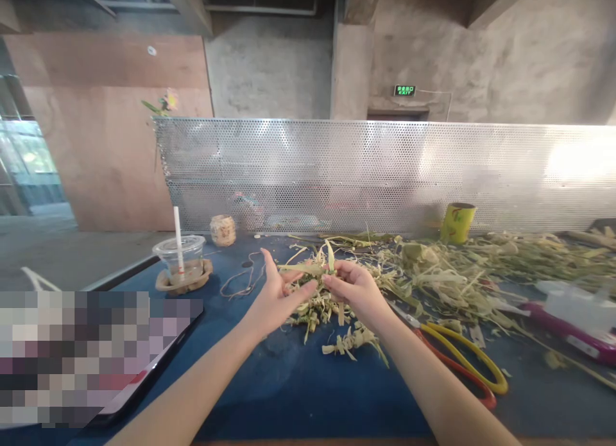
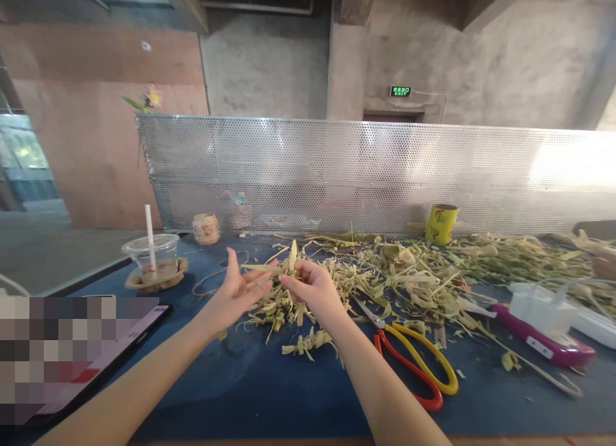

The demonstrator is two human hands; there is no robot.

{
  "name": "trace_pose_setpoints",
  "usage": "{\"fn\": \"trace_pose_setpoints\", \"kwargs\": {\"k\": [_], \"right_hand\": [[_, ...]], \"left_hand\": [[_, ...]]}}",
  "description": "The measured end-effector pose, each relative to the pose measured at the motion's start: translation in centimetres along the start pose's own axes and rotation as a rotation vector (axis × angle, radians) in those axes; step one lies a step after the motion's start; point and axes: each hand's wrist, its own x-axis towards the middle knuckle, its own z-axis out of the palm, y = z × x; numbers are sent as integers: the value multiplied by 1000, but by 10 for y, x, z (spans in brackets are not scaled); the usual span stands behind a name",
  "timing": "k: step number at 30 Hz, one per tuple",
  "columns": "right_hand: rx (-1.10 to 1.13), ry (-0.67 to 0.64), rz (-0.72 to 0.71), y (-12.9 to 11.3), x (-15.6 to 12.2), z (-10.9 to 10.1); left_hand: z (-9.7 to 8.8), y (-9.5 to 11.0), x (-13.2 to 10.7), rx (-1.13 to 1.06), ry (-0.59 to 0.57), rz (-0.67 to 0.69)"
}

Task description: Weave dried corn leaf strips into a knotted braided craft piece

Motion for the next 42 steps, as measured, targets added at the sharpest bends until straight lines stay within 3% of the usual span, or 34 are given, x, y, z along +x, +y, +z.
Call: {"fn": "trace_pose_setpoints", "kwargs": {"k": [4,10,16,21,24,27,31,37,42], "right_hand": [[-29,-94,21,2,-1,2],[-87,-22,5,3,0,4],[-69,14,-19,0,-2,4],[-135,37,-4,2,-1,2],[-148,40,18,5,1,3],[-142,42,5,7,1,3],[-232,69,-102,7,-1,6],[-322,106,-250,5,-4,7],[-496,250,-329,0,-4,3]], "left_hand": [[3,8,0,-33,123,63],[6,13,-1,-16,253,159],[2,5,1,260,172,101],[9,9,-3,737,165,395],[12,8,-6,815,162,501],[13,5,-9,738,136,533],[18,4,-14,548,5,349],[22,1,-8,170,121,187],[18,1,-3,-28,52,65]]}}
